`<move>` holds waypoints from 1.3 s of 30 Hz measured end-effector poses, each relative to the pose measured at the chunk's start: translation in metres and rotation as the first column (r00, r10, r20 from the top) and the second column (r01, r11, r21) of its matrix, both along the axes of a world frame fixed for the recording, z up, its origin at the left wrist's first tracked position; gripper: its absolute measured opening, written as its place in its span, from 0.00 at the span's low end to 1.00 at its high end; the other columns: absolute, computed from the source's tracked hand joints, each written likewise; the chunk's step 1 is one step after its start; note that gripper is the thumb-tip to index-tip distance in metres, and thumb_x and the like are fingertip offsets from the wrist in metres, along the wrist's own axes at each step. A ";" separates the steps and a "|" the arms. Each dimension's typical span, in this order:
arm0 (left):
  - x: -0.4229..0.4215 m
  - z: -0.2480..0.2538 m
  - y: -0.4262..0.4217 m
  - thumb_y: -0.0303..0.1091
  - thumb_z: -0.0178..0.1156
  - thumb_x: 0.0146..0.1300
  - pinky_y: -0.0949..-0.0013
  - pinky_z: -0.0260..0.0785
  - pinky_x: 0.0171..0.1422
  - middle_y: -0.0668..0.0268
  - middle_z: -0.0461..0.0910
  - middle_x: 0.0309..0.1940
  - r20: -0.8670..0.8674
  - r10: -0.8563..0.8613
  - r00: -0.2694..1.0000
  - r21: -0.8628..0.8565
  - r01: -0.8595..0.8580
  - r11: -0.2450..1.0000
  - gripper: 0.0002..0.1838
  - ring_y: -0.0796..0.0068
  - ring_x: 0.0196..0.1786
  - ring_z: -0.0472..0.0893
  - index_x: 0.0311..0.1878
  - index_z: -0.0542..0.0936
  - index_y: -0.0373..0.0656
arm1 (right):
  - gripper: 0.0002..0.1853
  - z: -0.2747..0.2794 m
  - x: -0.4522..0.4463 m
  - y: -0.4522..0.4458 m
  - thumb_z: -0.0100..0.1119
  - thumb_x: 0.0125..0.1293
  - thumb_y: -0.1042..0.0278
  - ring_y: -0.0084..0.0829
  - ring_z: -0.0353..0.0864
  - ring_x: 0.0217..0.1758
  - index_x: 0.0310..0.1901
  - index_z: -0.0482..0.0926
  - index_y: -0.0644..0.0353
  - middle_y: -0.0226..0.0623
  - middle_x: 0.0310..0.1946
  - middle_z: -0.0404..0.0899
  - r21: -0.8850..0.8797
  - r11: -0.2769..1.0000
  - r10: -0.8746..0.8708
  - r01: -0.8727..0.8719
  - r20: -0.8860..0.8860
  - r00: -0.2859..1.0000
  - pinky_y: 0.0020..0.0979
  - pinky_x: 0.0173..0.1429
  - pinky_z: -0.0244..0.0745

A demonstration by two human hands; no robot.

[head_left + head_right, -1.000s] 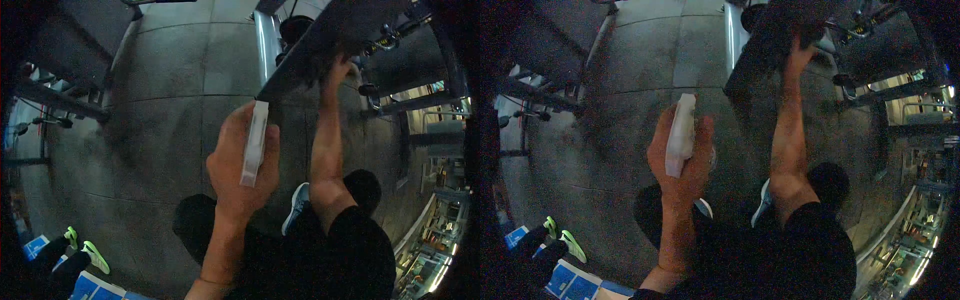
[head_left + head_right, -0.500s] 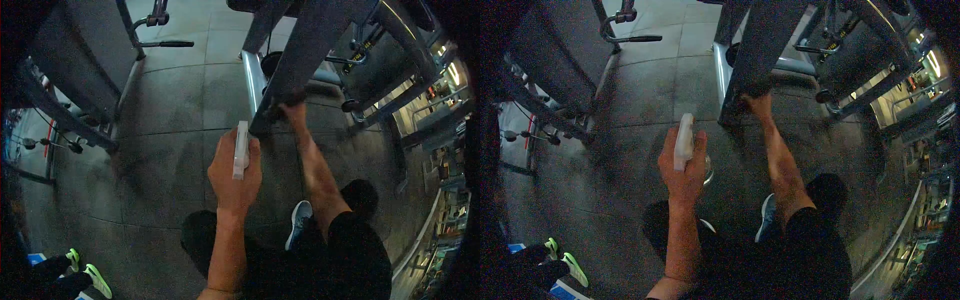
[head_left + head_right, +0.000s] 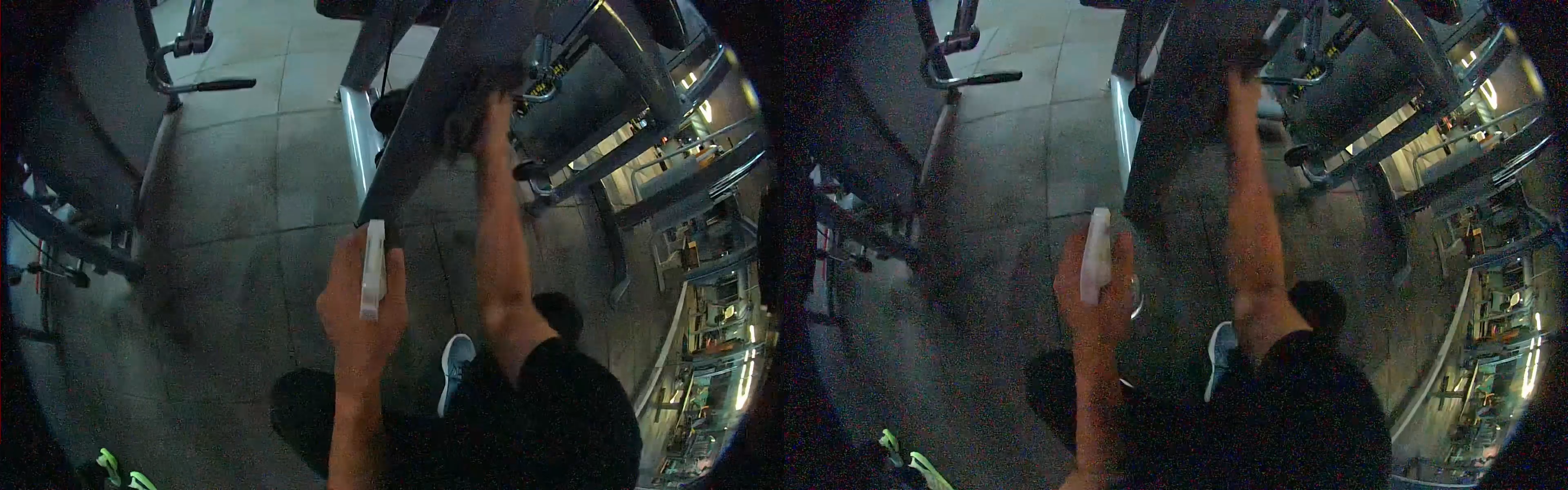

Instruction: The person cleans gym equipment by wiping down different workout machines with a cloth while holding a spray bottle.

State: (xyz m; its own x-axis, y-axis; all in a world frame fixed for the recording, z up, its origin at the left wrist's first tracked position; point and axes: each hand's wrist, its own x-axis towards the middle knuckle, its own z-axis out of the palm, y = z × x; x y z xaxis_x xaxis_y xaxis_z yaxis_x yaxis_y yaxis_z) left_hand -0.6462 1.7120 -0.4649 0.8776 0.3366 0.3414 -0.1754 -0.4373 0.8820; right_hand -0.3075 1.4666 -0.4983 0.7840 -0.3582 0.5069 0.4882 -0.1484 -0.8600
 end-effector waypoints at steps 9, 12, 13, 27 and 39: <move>0.002 -0.016 0.014 0.42 0.62 0.76 0.58 0.82 0.44 0.51 0.85 0.45 -0.004 0.041 0.999 0.006 -0.041 0.999 0.21 0.58 0.42 0.89 0.60 0.79 0.34 | 0.37 -0.262 -0.091 0.045 0.68 0.67 0.63 0.55 0.83 0.59 0.73 0.66 0.70 0.55 0.63 0.80 0.222 0.965 0.224 -0.141 -0.417 0.881 0.46 0.64 0.78; -0.004 -0.015 0.010 0.44 0.63 0.76 0.58 0.80 0.43 0.52 0.85 0.42 0.028 0.045 0.999 0.000 -0.045 0.999 0.22 0.60 0.39 0.88 0.60 0.79 0.34 | 0.23 -0.254 -0.104 0.069 0.57 0.78 0.60 0.58 0.76 0.63 0.66 0.74 0.66 0.58 0.61 0.77 -0.341 0.936 -0.168 0.083 -0.226 0.959 0.51 0.72 0.67; -0.005 -0.014 0.006 0.44 0.62 0.76 0.58 0.80 0.42 0.52 0.85 0.40 0.035 0.037 0.999 -0.031 -0.036 0.999 0.22 0.60 0.38 0.87 0.60 0.79 0.33 | 0.23 -0.242 -0.102 0.076 0.57 0.78 0.60 0.58 0.76 0.63 0.66 0.74 0.66 0.58 0.61 0.77 -0.334 0.938 -0.164 0.090 -0.199 0.966 0.51 0.72 0.67; -0.015 -0.014 0.002 0.40 0.65 0.73 0.58 0.80 0.50 0.50 0.86 0.45 0.003 -0.008 1.000 -0.153 0.009 0.988 0.19 0.57 0.47 0.89 0.58 0.81 0.34 | 0.51 0.326 -0.062 0.124 0.60 0.73 0.44 0.61 0.37 0.87 0.78 0.49 0.81 0.65 0.83 0.41 -0.301 0.305 -0.149 0.904 0.922 0.357 0.57 0.87 0.34; 0.001 0.014 0.010 0.38 0.65 0.73 0.59 0.82 0.47 0.50 0.87 0.47 0.035 -0.007 0.999 -0.083 0.010 0.997 0.18 0.54 0.44 0.90 0.59 0.82 0.37 | 0.29 0.294 -0.042 0.074 0.58 0.75 0.49 0.56 0.75 0.70 0.65 0.78 0.67 0.56 0.67 0.74 -0.378 -0.209 0.480 0.902 0.764 0.431 0.53 0.78 0.64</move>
